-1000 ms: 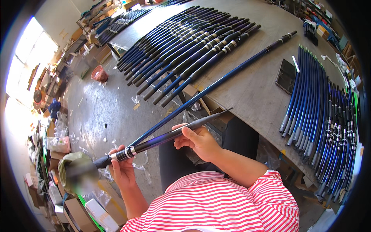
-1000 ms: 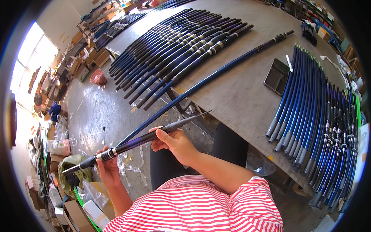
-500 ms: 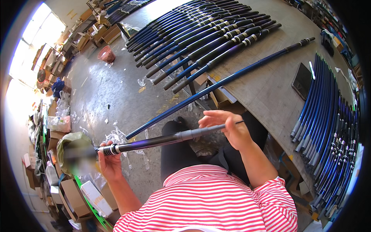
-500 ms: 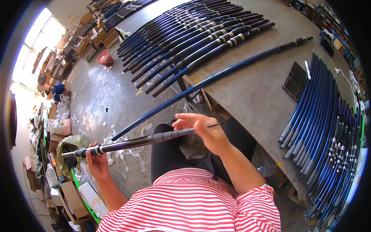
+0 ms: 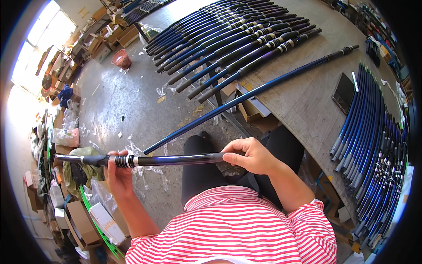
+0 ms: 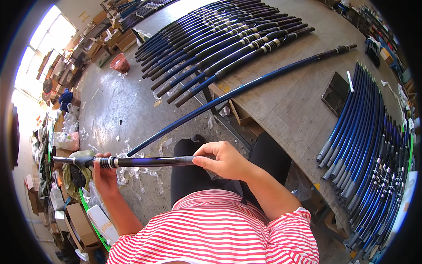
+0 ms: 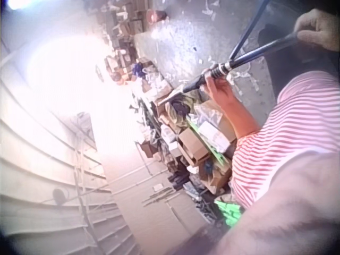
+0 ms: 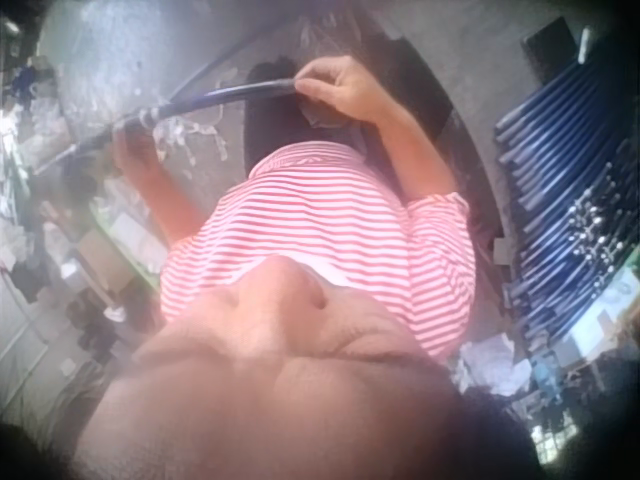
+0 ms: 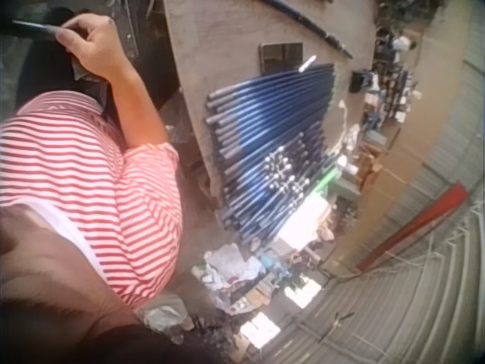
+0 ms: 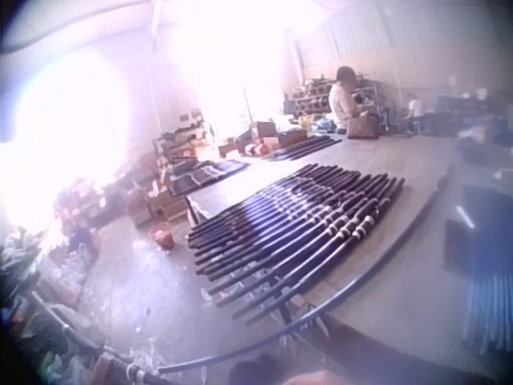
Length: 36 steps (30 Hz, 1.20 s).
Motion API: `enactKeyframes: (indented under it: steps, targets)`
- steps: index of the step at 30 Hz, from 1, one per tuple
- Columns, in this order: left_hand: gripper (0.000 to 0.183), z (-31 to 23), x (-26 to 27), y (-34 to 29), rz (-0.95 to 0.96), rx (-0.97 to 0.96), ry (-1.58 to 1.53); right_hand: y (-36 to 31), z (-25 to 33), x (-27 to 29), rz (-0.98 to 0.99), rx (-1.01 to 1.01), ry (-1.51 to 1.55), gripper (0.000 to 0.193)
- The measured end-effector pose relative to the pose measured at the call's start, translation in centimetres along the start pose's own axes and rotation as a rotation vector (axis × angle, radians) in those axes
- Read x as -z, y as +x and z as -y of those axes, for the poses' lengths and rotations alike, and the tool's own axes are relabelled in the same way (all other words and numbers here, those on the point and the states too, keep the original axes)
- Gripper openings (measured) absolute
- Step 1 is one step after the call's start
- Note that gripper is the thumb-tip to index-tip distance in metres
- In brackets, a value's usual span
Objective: The person uses a marker to mark blue poles on a table, then picks up a black rod handle and attaches it to different blue poles to check the fit.
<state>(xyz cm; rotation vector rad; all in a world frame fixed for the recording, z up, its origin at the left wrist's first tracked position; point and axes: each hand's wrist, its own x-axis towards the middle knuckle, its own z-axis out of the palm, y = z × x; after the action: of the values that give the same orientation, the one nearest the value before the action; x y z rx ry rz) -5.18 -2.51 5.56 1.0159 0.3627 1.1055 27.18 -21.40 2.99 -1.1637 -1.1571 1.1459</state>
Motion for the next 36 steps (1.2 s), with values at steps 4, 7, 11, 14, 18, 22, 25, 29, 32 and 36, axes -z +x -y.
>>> enactKeyframes:
  steps: [4, 7, 11, 14, 18, 22, 25, 29, 32, 36]
  targets:
    - [0.067, -1.4, -4.9, 1.9, 0.195, -0.048, 0.379, 0.2, -1.3, -0.6, 0.135, -0.223, 0.544, 0.028]
    - [0.077, 2.7, -9.7, 1.9, 0.451, -0.047, 0.477, 0.6, -1.0, -2.3, 0.195, -0.219, 0.835, 0.031]
    - [0.051, 8.7, -14.2, -1.2, 0.410, 0.079, 0.325, 0.9, 0.5, -4.1, 0.122, -0.172, 0.832, 0.029]
    - [0.032, 8.2, -13.8, -0.3, 0.388, -0.069, 0.268, 0.2, 0.4, -3.5, -0.004, -0.101, 0.628, 0.025]
    - [0.027, 6.7, -12.2, 0.4, 0.247, -0.097, 0.174, -0.8, 0.0, -2.1, -0.172, 0.069, 0.143, 0.021]
    - [0.025, 5.8, -10.7, 0.5, 0.193, -0.114, 0.157, -1.2, 1.5, -1.8, -0.190, 0.176, -0.136, 0.021]
    - [0.024, 5.6, -10.1, 0.3, 0.179, -0.116, 0.116, -1.1, 1.4, -1.8, -0.272, 0.294, -0.217, 0.021]
    - [0.024, 5.5, -9.5, 0.1, 0.151, -0.097, 0.089, -1.2, 1.2, -1.5, -0.279, 0.285, -0.159, 0.019]
    - [0.024, 5.6, -9.7, 0.1, 0.133, -0.105, 0.100, -1.2, 1.0, -1.6, -0.234, 0.175, 0.012, 0.018]
    - [0.021, 5.5, -11.2, 0.0, 0.126, -0.091, 0.139, -1.3, 0.4, -1.0, -0.149, 0.017, 0.079, 0.019]
